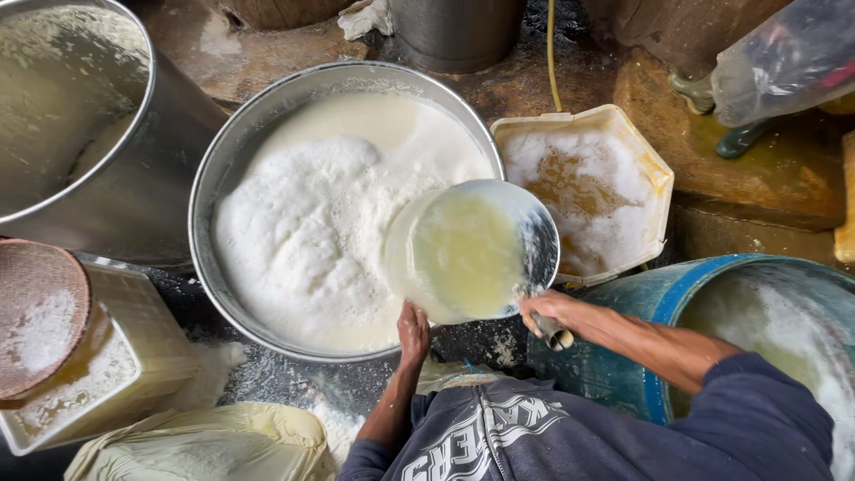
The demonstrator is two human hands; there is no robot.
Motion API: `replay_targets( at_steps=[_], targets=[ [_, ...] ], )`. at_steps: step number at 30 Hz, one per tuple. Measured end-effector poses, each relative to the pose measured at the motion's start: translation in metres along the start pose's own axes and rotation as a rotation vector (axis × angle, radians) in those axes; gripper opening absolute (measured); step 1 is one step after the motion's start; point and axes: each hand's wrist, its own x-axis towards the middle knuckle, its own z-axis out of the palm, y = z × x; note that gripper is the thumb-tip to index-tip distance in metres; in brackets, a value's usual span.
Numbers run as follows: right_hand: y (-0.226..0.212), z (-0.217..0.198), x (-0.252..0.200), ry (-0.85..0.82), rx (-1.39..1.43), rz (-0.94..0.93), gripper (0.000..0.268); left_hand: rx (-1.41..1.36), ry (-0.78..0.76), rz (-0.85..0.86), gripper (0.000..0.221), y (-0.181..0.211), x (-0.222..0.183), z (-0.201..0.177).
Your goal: The person uses a ladle to scoop a white, foamy liquid from a large metal basin and pours it into a smaller blue bucket. The person repeats this scooping and pouring action multiple times throughout the clip.
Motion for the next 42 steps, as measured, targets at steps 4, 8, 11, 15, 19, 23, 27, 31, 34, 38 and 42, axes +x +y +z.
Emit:
replay_targets(
  at_steps=[4,8,11,15,19,23,27,31,34,38,42],
  targets=[
    [-0.036,0.015,0.033,0.224,-0.130,-0.078,0.028,0.037,0.056,0.011,0.044,-0.004,-0.001,-0.001],
    [-0.064,0.016,0.019,0.392,-0.018,-0.388,0.018,0.130,0.002,0.118,0.044,0.012,-0.005,-0.005],
    [-0.063,0.000,-0.025,0.486,0.068,-0.562,0.009,0.327,-0.107,0.069,0.048,0.032,-0.011,-0.005],
    [-0.019,-0.031,-0.082,0.620,0.357,-0.785,0.014,0.588,-0.345,0.029,0.066,0.056,-0.014,-0.007],
    [0.064,-0.095,-0.125,0.925,0.466,-0.980,0.009,0.754,-0.351,0.143,0.052,0.065,-0.016,-0.009],
    [0.179,-0.158,-0.187,1.180,0.626,-0.795,0.009,0.712,-0.286,0.226,0.049,0.059,-0.019,-0.011],
    [0.273,-0.195,-0.232,1.562,0.588,-0.335,0.018,0.711,-0.269,0.218,0.055,0.049,-0.017,-0.007],
    [0.338,-0.196,-0.224,1.662,0.525,0.183,0.028,0.742,-0.158,0.192,0.058,0.048,-0.025,0.000],
    [0.368,-0.180,-0.192,1.386,0.677,0.240,0.026,0.756,-0.099,0.154,0.059,0.052,-0.031,0.006],
    [0.377,-0.164,-0.152,0.660,1.040,0.005,0.024,0.762,-0.104,0.149,0.056,0.059,-0.029,0.008],
    [0.359,-0.165,-0.150,0.260,1.201,-0.149,0.023,0.773,-0.161,0.068,0.056,0.059,-0.022,0.007]
  ],
)
